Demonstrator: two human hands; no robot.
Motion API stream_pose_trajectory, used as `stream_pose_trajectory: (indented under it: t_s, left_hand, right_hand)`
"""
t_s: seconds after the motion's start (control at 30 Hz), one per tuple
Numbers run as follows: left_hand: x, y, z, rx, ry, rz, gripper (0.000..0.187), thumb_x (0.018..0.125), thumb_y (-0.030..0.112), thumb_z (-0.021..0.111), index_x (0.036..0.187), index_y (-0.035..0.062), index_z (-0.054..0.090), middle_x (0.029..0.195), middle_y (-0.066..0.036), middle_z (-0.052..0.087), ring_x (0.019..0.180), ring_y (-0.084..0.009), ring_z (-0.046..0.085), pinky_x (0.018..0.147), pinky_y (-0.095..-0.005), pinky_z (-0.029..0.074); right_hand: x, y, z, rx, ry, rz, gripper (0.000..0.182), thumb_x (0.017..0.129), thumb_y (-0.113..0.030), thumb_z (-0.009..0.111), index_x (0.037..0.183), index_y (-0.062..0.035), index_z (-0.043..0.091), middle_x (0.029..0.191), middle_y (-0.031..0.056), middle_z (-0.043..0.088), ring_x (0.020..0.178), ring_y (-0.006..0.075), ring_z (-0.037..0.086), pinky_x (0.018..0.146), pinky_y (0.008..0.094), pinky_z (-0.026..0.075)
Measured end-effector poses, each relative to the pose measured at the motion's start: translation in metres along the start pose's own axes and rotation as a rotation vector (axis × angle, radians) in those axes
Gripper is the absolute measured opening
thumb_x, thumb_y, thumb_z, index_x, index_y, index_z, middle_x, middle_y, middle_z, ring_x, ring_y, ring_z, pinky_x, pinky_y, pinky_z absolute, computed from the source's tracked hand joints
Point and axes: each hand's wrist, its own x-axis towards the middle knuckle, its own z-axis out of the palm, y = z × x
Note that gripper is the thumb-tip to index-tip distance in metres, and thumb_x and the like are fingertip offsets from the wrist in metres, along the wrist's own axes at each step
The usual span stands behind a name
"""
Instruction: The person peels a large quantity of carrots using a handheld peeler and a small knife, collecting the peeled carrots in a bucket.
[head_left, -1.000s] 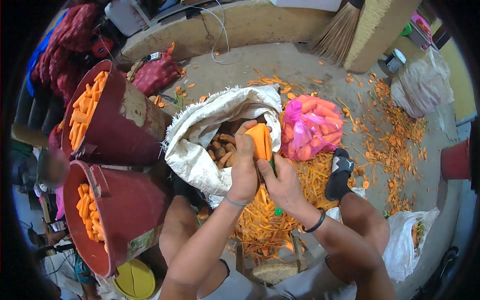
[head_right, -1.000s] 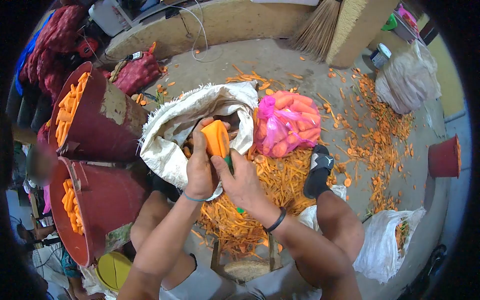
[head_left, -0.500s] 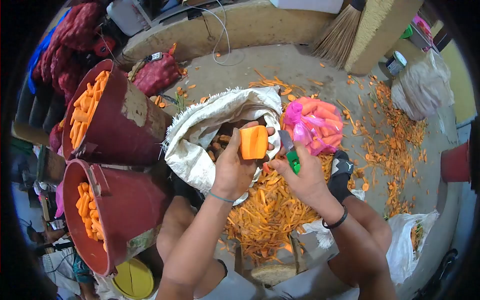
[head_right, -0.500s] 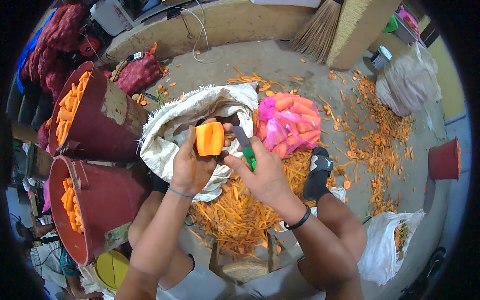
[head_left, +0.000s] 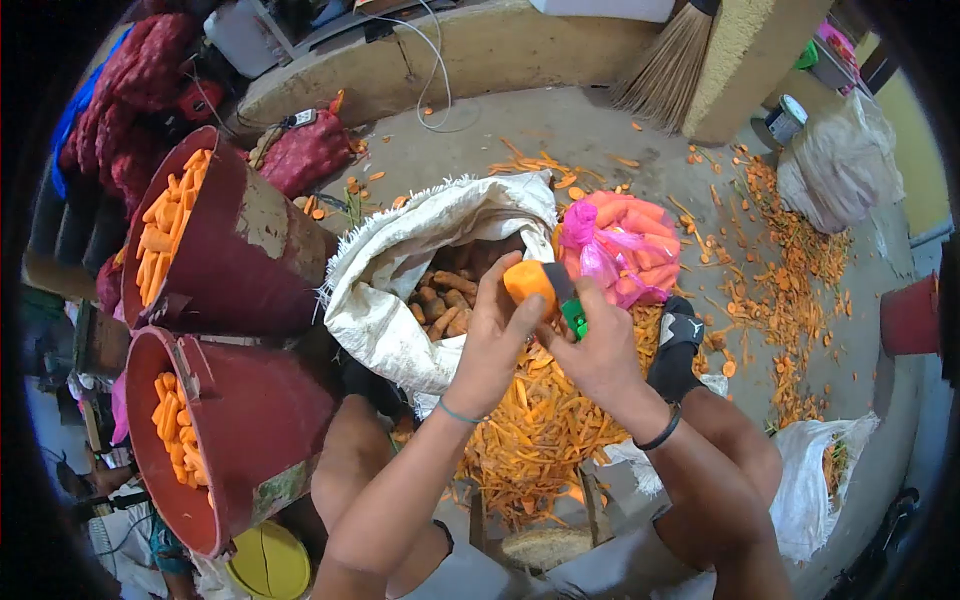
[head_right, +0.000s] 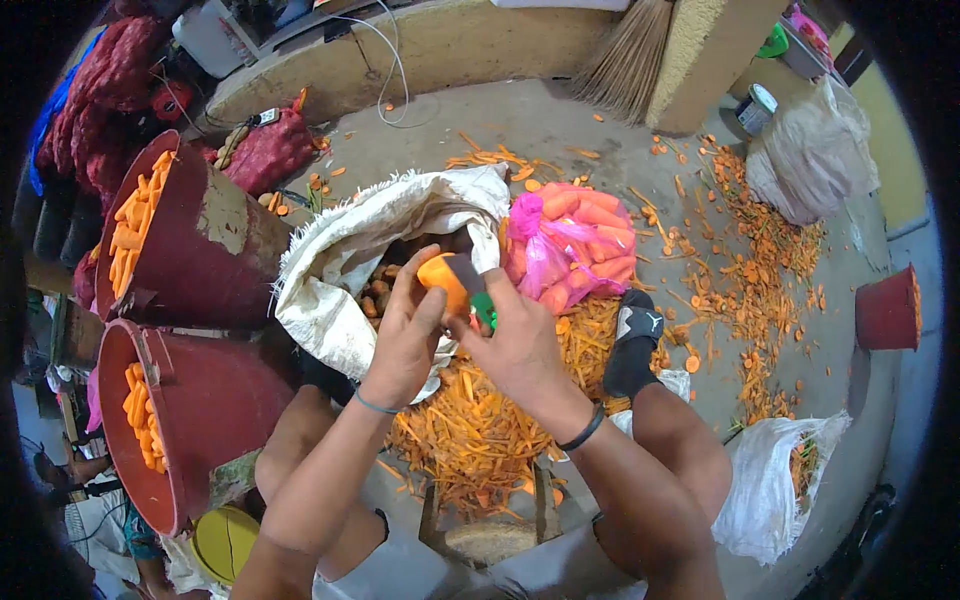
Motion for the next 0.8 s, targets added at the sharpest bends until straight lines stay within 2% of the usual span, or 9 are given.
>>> stream_pose_trajectory:
  t_s: [0.07, 0.1, 0.2, 0.23, 0.3, 0.43, 0.5, 0.8]
  left_hand:
    - [0.002, 0.003, -0.008, -0.018, -0.026, -0.049, 0.050, 0.102, 0.028, 0.052, 0.146, 0.0086, 0.037, 0.124, -0.007, 0.058, 0.103, -0.0128, 0.056, 0.087, -0.0288, 0.049]
    - [0.002, 0.010, -0.007, -0.138, -0.022, -0.062, 0.052, 0.103, 0.036, 0.047, 0.144, 0.0056, 0.039, 0.120, -0.009, 0.059, 0.102, -0.0156, 0.058, 0.087, -0.0312, 0.051]
    - [0.007, 0.019, -0.021, -0.531, -0.242, -0.096, 0.058, 0.103, 0.047, 0.040, 0.140, 0.0029, 0.044, 0.117, -0.011, 0.060, 0.102, -0.0195, 0.060, 0.089, -0.0343, 0.052]
    - [0.006, 0.021, -0.017, -0.526, -0.176, -0.103, 0.064, 0.102, 0.054, 0.033, 0.136, 0.0013, 0.047, 0.113, -0.012, 0.061, 0.100, -0.0218, 0.062, 0.088, -0.0363, 0.052]
    - [0.004, 0.022, -0.017, -0.538, -0.124, -0.121, 0.062, 0.103, 0.053, 0.033, 0.136, 0.0029, 0.047, 0.113, -0.011, 0.062, 0.099, -0.0212, 0.062, 0.087, -0.0362, 0.052]
    - [0.000, 0.023, -0.010, -0.453, 0.019, -0.158, 0.058, 0.104, 0.051, 0.034, 0.138, 0.0059, 0.046, 0.117, -0.009, 0.061, 0.100, -0.0197, 0.061, 0.086, -0.0357, 0.052]
    - [-0.001, 0.017, -0.015, -0.383, -0.015, -0.152, 0.057, 0.104, 0.050, 0.036, 0.139, 0.0069, 0.045, 0.119, -0.007, 0.060, 0.102, -0.0188, 0.061, 0.088, -0.0352, 0.052]
    - [-0.004, 0.015, -0.008, -0.338, -0.036, -0.111, 0.055, 0.103, 0.049, 0.042, 0.138, 0.0072, 0.047, 0.117, -0.005, 0.060, 0.103, -0.0165, 0.060, 0.090, -0.0345, 0.052]
  right_hand:
    - [-0.001, -0.009, -0.001, 0.068, -0.094, -0.009, 0.049, 0.084, -0.025, 0.078, 0.119, -0.0010, 0.054, 0.072, 0.0094, 0.061, 0.059, 0.0217, 0.062, 0.055, 0.0336, 0.049]
    - [-0.001, -0.014, -0.003, 0.099, -0.140, -0.015, 0.050, 0.083, -0.025, 0.078, 0.120, -0.0010, 0.054, 0.073, 0.0097, 0.062, 0.060, 0.0226, 0.063, 0.056, 0.0340, 0.049]
    - [0.004, -0.020, -0.007, 0.195, -0.108, 0.019, 0.059, 0.081, -0.030, 0.080, 0.123, -0.0006, 0.050, 0.077, 0.0125, 0.065, 0.067, 0.0277, 0.069, 0.060, 0.0370, 0.052]
    - [0.005, -0.020, -0.006, 0.141, -0.117, -0.008, 0.063, 0.080, -0.033, 0.081, 0.124, -0.0007, 0.048, 0.079, 0.0140, 0.066, 0.070, 0.0301, 0.069, 0.061, 0.0388, 0.053]
    - [0.006, -0.019, -0.005, 0.032, -0.130, -0.054, 0.069, 0.079, -0.038, 0.081, 0.125, -0.0009, 0.045, 0.084, 0.0170, 0.067, 0.076, 0.0350, 0.070, 0.063, 0.0424, 0.053]
    - [0.004, -0.026, -0.005, -0.129, -0.204, 0.012, 0.075, 0.076, -0.045, 0.081, 0.124, -0.0013, 0.044, 0.090, 0.0222, 0.067, 0.081, 0.0420, 0.068, 0.064, 0.0472, 0.053]
    - [0.007, -0.028, -0.007, -0.122, -0.217, 0.028, 0.075, 0.075, -0.046, 0.081, 0.123, -0.0010, 0.044, 0.090, 0.0236, 0.066, 0.081, 0.0440, 0.067, 0.064, 0.0490, 0.052]
    - [0.012, -0.030, -0.009, -0.273, -0.173, -0.051, 0.075, 0.072, -0.045, 0.083, 0.115, 0.0014, 0.044, 0.086, 0.0245, 0.065, 0.078, 0.0446, 0.066, 0.062, 0.0505, 0.053]
